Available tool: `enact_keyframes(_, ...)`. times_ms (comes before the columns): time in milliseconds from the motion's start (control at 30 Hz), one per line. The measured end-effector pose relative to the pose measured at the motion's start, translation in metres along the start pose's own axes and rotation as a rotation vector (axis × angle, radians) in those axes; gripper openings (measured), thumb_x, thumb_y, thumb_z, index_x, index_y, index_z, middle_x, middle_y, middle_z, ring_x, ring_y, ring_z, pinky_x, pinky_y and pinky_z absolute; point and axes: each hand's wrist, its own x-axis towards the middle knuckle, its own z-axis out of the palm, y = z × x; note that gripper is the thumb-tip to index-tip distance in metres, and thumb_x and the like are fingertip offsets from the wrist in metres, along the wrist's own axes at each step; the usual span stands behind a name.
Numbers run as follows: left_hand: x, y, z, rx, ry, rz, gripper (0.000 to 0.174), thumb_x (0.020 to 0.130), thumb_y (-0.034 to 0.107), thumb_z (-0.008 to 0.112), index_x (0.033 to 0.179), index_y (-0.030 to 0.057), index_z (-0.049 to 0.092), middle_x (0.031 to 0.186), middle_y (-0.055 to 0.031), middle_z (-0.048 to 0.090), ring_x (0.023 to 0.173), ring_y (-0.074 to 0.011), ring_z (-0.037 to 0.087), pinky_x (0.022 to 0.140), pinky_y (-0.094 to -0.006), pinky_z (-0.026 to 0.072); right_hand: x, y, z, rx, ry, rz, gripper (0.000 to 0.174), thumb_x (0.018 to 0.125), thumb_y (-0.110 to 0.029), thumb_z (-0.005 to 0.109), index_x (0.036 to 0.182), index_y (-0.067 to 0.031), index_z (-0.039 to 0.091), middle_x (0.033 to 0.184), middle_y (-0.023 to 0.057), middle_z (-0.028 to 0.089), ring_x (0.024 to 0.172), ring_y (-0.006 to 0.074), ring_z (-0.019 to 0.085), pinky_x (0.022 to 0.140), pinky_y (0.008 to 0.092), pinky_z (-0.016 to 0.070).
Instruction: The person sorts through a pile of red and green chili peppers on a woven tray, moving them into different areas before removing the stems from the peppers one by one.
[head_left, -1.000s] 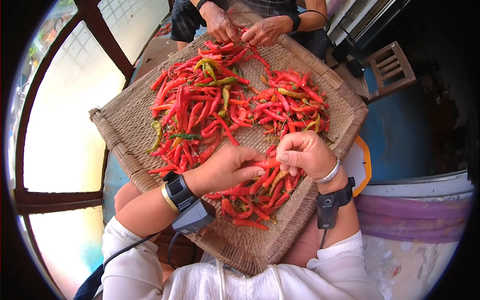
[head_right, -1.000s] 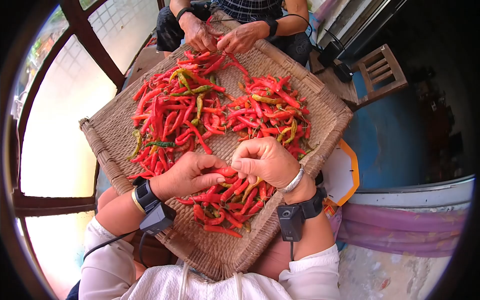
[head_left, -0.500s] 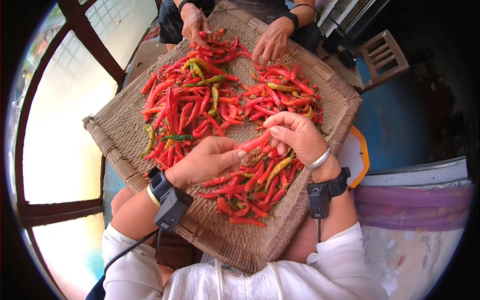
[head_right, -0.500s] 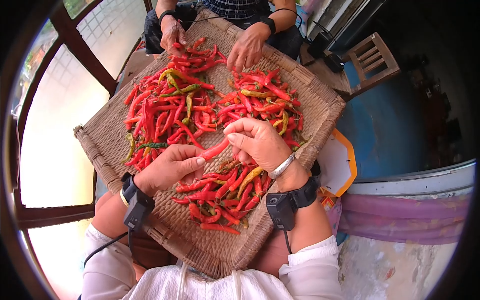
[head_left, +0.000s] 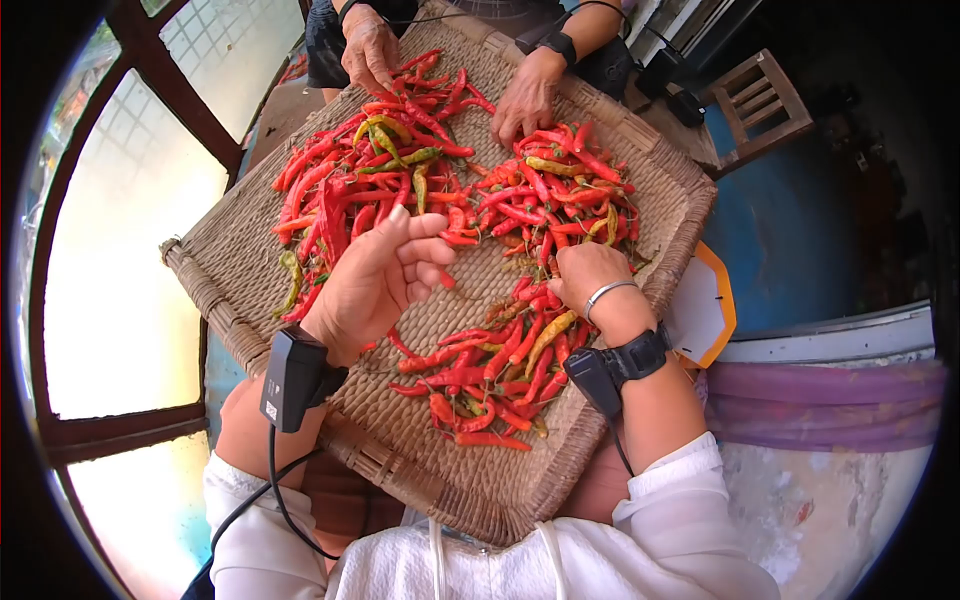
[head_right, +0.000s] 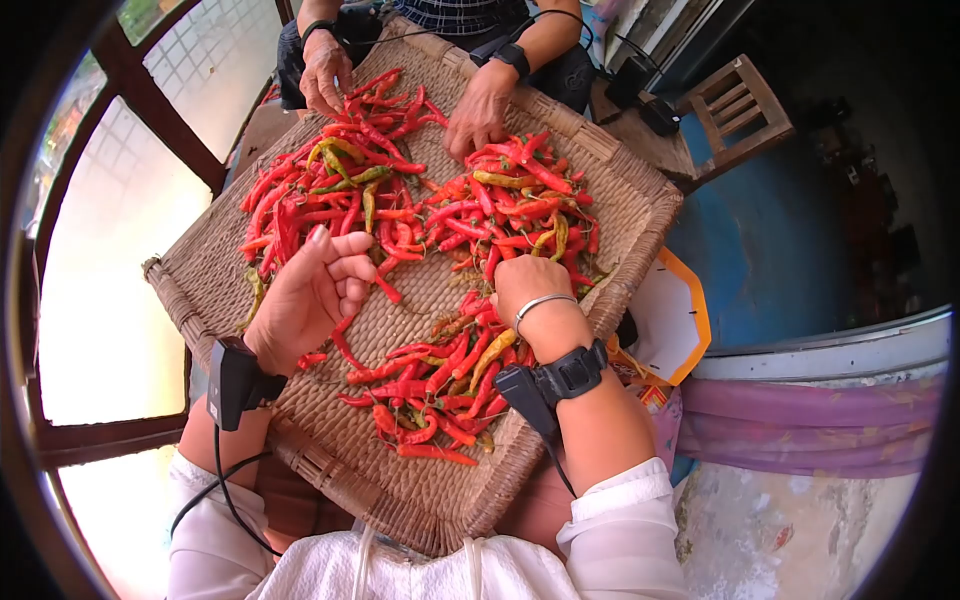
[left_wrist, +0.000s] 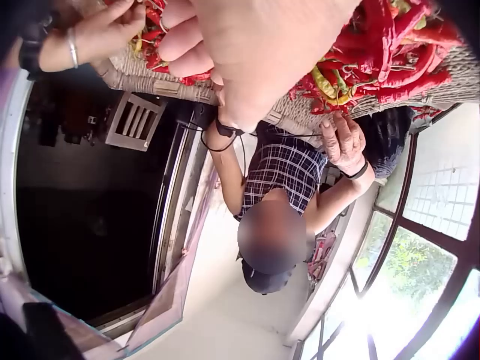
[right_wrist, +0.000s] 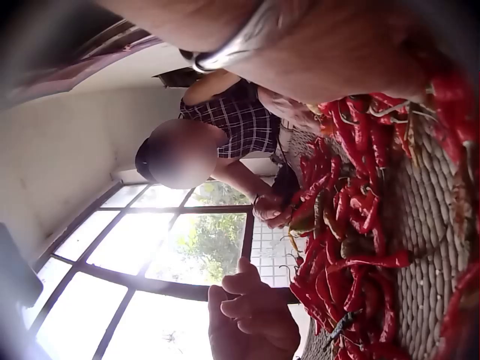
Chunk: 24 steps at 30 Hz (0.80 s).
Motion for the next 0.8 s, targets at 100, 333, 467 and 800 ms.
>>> enact_keyframes(100,0.001,-0.013,0.005,0.215,0.008,-0.083,0.037,0.095,0.034,0.042,0.111,0.0026,0.053,0.086,-0.0038,0.063,0.069,-0.009,0.058,0.062,-0.021,0.0474,0.005,-0.004,0.005,-0.006,-0.071,-0.002,0.025,0.075,-0.029,0.065,0.084,-0.0061,0.065,0.084,0.0151,0.065,0.084,0.0306,0.062,0.074,0.041,0.0492)
enact_keyframes(333,0.003,-0.022,0.013,0.519,-0.004,-0.144,0.027,0.091,0.025,0.053,0.108,0.0038,0.056,0.086,0.0009,0.062,0.07,-0.0044,0.056,0.062,-0.0185,0.0438,0.01,-0.013,0.009,-0.09,-0.12,-0.057,0.017,0.076,-0.013,0.058,0.088,-0.0055,0.068,0.09,0.0146,0.066,0.086,0.0295,0.064,0.074,0.0382,0.0511)
enact_keyframes(467,0.005,-0.026,0.01,0.547,-0.041,-0.171,0.027,0.091,0.024,0.054,0.108,0.0036,0.056,0.086,0.0009,0.062,0.07,-0.0044,0.056,0.062,-0.0189,0.0437,0.006,-0.015,0.01,-0.041,-0.124,-0.118,0.016,0.076,-0.014,0.059,0.087,-0.0052,0.067,0.09,0.0147,0.066,0.086,0.0295,0.063,0.075,0.0385,0.0509)
enact_keyframes(800,0.006,-0.028,0.012,0.697,-0.042,-0.17,0.027,0.089,0.019,0.058,0.11,0.0023,0.056,0.088,0.0005,0.061,0.076,-0.0053,0.056,0.067,-0.0207,0.0459,-0.009,-0.009,-0.012,0.126,0.052,-0.201,0.016,0.075,-0.02,0.065,0.084,-0.0064,0.064,0.074,0.0097,0.065,0.072,0.0227,0.063,0.065,0.0344,0.0494)
